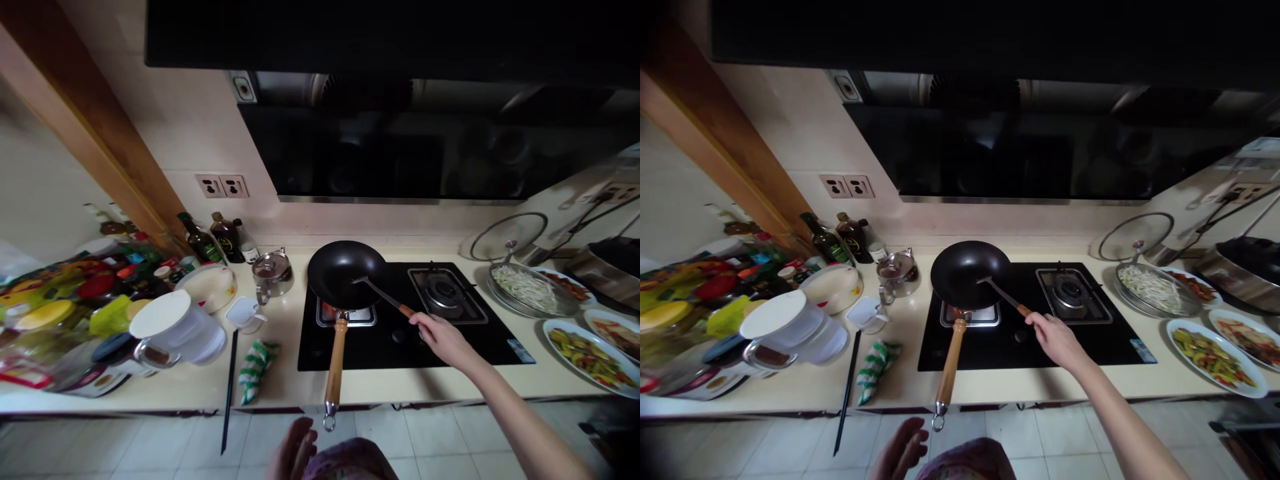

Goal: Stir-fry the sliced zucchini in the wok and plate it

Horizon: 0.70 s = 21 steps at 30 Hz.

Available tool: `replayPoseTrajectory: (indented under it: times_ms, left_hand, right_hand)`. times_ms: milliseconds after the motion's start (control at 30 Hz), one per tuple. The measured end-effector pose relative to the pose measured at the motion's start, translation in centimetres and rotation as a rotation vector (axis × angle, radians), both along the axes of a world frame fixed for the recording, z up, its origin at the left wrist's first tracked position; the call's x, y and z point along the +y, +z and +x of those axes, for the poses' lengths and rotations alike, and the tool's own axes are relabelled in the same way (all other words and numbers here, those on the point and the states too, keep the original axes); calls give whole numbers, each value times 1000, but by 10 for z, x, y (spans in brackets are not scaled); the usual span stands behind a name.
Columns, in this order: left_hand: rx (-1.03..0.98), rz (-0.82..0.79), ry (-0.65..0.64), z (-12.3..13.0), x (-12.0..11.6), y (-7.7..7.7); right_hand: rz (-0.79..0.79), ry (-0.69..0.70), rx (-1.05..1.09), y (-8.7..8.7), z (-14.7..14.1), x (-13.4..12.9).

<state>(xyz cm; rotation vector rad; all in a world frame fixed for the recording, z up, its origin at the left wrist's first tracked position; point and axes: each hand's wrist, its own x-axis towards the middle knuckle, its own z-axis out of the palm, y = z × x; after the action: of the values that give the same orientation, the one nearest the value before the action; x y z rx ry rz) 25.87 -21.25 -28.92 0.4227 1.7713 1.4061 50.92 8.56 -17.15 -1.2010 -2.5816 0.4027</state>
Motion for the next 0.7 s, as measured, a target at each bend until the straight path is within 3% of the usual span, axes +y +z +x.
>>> replayPoseTrajectory:
  times_ms: [133,300,533,700]
  left_hand:
    - [-183,58,-22,6,34,20]
    - [-360,93,-74,16,60,31]
    - [-213,209,97,31,60,32]
    - [-228,166,196,38,51,40]
  right_hand:
    - [-1,46,-12,1,37,18]
    - [-22,10,7,3,49,35]
    - [39,3,-22,2,60,58]
    - [78,-31,-78,-7,66,65]
